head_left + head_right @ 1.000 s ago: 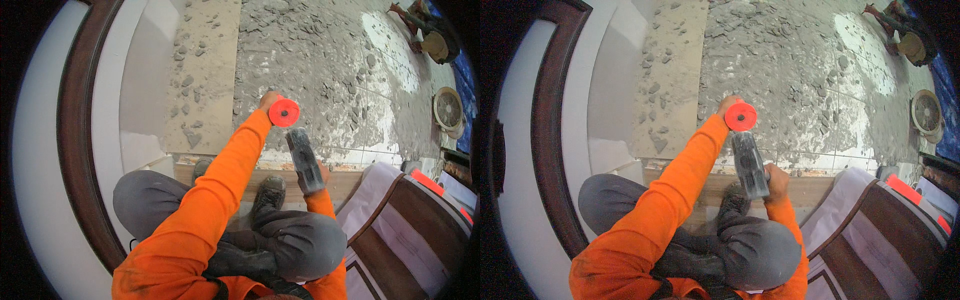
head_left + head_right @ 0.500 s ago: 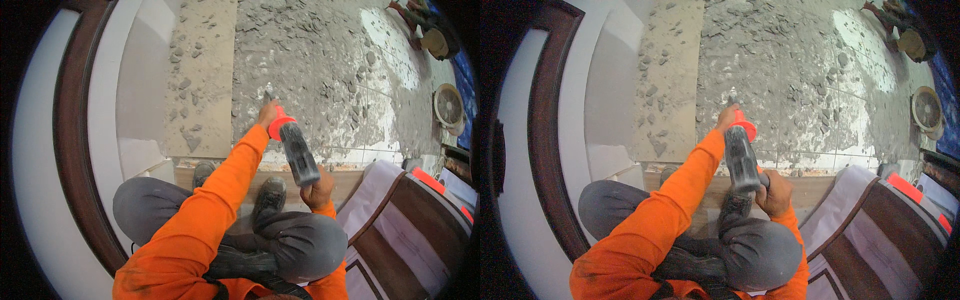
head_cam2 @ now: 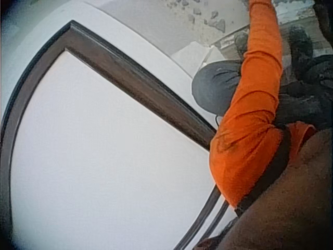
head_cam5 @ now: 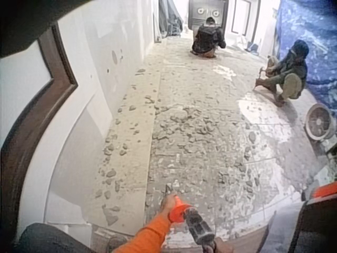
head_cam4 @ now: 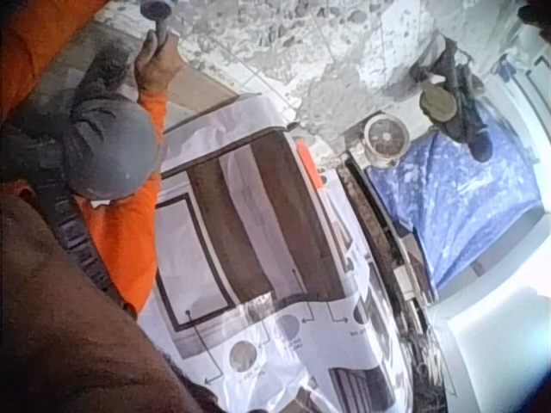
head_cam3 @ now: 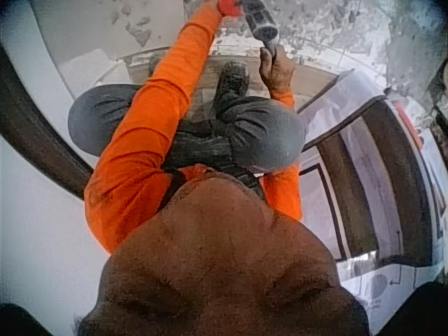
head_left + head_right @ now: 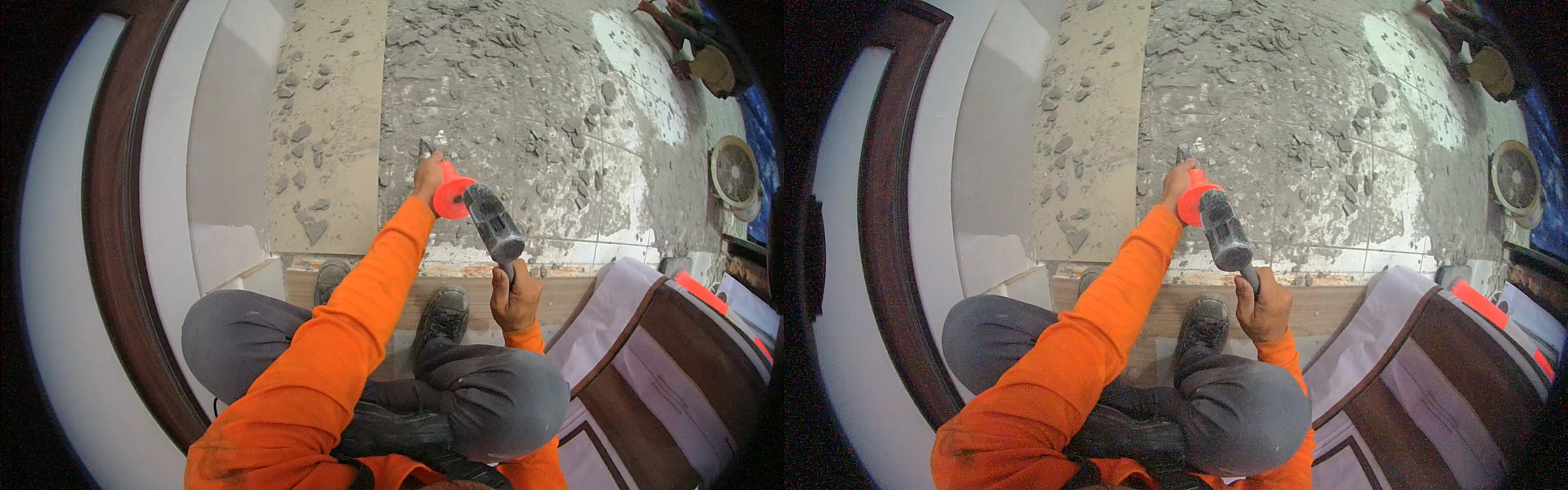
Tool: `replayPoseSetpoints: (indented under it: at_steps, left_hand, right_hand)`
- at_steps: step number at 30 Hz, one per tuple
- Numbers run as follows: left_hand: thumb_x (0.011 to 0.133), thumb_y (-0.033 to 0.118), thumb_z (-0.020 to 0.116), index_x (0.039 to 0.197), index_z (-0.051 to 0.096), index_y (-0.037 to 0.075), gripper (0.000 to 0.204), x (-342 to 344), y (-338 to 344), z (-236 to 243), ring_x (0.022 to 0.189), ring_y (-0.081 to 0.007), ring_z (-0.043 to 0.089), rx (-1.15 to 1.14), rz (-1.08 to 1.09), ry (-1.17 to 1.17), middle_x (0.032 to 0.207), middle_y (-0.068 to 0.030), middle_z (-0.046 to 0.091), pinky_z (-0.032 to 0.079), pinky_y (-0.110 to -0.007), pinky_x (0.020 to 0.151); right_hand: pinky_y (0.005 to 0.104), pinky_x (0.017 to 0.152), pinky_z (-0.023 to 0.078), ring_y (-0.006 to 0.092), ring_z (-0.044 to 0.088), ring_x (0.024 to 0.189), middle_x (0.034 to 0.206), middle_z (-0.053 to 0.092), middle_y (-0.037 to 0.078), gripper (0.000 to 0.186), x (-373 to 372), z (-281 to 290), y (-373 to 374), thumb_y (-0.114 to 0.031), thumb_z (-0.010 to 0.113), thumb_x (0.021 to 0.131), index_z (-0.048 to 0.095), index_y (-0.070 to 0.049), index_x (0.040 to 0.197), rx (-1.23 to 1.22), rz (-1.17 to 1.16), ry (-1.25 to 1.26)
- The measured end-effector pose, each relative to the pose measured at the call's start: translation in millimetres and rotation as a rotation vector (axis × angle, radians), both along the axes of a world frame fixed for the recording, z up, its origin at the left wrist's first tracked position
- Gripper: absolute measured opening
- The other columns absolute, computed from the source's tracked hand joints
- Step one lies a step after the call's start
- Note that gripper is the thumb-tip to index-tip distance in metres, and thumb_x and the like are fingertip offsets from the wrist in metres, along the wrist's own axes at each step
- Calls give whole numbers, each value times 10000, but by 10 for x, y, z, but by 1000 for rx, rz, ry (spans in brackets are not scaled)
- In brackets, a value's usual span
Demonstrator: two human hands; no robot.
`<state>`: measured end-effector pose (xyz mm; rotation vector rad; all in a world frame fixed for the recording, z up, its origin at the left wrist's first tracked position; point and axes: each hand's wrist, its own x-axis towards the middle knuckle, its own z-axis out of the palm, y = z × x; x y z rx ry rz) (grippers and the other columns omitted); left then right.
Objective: The person uses a red suction cup and a hammer to remove tiles from a concrete floor. They attach the suction cup to a tile, then repeatedly strike the handle with the hammer to loosen and lift the tile from the surface.
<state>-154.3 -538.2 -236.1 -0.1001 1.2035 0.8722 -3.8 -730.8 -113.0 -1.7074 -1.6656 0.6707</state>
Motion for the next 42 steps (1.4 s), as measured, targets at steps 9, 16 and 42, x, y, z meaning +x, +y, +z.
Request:
replayPoseSetpoints:
  at_steps: [9, 16, 42]
  left_hand:
    - [935, 236, 578, 818, 651, 63, 221, -74, 56, -77, 627, -196, 633, 208, -150, 337, 721, -51, 633, 518, -393, 582]
    - [890, 168, 588, 800, 665, 53, 164, -313, 39, -279, 644, -178, 643, 383, -236, 244, 740, -47, 656, 539, -375, 585]
    - [987, 294, 524, 820, 576, 78, 278, -183, 134, -274, 577, -235, 598, 147, -125, -21, 675, -62, 590, 514, -407, 581]
  right_hand:
    - [411, 516, 475, 356, 623, 562, 638, 590, 156, 179, -39, -153, 90, -209, 675, 934, 601, -48, 912, 83, 53, -113]
    - [409, 518, 472, 334, 635, 575, 678, 614, 156, 157, -124, 97, 143, -185, 688, 903, 613, -50, 934, 45, 83, 2]
    - [422, 509, 469, 369, 624, 564, 637, 599, 176, 207, -140, -270, 99, -227, 678, 937, 576, -57, 876, -53, 23, -130]
